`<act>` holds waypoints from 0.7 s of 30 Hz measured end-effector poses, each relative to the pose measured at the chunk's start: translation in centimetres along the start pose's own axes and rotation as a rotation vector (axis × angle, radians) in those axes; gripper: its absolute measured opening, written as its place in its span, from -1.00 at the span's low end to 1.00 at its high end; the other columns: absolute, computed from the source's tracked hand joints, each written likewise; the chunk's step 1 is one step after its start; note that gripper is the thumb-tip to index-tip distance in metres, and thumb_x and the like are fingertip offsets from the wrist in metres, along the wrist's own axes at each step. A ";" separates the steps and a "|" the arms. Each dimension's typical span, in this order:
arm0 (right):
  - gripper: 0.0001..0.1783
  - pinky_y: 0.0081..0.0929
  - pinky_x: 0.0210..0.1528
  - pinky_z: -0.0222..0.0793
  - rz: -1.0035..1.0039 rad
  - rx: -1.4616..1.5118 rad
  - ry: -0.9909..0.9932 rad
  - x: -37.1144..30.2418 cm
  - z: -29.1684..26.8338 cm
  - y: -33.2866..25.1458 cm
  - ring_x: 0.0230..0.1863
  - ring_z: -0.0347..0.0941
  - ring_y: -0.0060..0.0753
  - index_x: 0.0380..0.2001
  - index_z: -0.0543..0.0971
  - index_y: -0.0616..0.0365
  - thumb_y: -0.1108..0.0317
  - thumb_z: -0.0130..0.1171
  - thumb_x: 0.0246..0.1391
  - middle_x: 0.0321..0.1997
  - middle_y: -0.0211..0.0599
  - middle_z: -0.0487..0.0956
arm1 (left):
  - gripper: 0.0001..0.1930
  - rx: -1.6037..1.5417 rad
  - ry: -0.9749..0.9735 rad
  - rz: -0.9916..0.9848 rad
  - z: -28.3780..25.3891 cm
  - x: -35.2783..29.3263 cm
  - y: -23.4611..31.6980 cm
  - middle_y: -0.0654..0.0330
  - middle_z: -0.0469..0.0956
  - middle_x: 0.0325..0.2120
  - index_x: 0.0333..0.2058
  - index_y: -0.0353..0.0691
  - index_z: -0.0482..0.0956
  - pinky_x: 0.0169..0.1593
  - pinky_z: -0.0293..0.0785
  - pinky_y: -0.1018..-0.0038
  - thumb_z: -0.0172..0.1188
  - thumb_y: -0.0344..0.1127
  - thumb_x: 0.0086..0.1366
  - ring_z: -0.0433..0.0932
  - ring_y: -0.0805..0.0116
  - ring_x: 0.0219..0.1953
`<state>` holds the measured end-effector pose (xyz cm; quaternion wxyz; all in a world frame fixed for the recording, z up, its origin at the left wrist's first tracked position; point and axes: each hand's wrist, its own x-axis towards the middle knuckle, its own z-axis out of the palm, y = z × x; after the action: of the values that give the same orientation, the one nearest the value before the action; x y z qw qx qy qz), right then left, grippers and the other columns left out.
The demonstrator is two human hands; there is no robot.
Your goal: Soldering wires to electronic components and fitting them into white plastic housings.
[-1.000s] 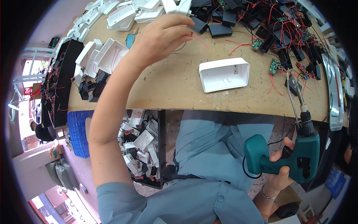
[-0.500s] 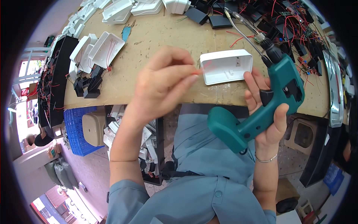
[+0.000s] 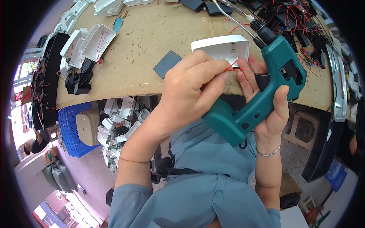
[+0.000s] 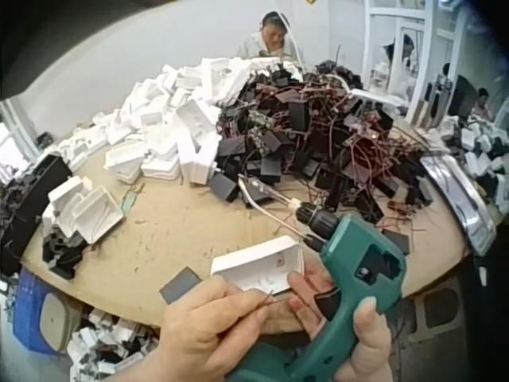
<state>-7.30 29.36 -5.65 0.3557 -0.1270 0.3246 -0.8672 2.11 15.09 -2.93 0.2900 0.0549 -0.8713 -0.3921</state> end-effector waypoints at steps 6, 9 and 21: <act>-0.22 -0.16 0.19 0.03 0.002 -0.003 0.001 -0.2 0.1 -0.1 0.18 0.05 0.02 0.14 0.01 0.26 0.04 0.05 -0.01 0.17 0.05 0.09 | -0.86 0.101 -0.066 0.037 -0.8 0.1 0.4 0.17 0.42 -0.57 -0.43 -0.33 0.52 -0.45 0.33 0.57 0.16 -0.54 -0.05 0.41 0.37 -0.54; -0.23 -0.17 0.18 0.05 -0.005 -0.009 0.005 -0.2 0.2 -0.2 0.18 0.06 0.02 0.13 0.01 0.26 0.05 0.04 0.00 0.17 0.06 0.09 | -0.86 0.088 -0.125 0.000 -1.1 0.3 0.5 0.16 0.42 -0.55 -0.43 -0.33 0.52 -0.45 0.34 0.55 0.16 -0.55 -0.06 0.42 0.34 -0.52; -0.29 -0.21 0.15 0.12 -0.027 -0.035 -0.016 0.0 0.1 0.1 0.15 0.12 -0.02 0.10 0.08 0.27 0.09 0.04 0.00 0.13 0.03 0.17 | -0.85 0.225 -0.043 0.173 -0.2 -0.1 0.0 0.14 0.43 -0.54 -0.44 -0.31 0.50 -0.50 0.35 0.49 0.16 -0.55 -0.08 0.43 0.28 -0.57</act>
<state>-7.17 29.27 -5.69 0.3442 -0.1446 0.3352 -0.8650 2.29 14.98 -2.89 0.2959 0.0032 -0.9172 -0.2667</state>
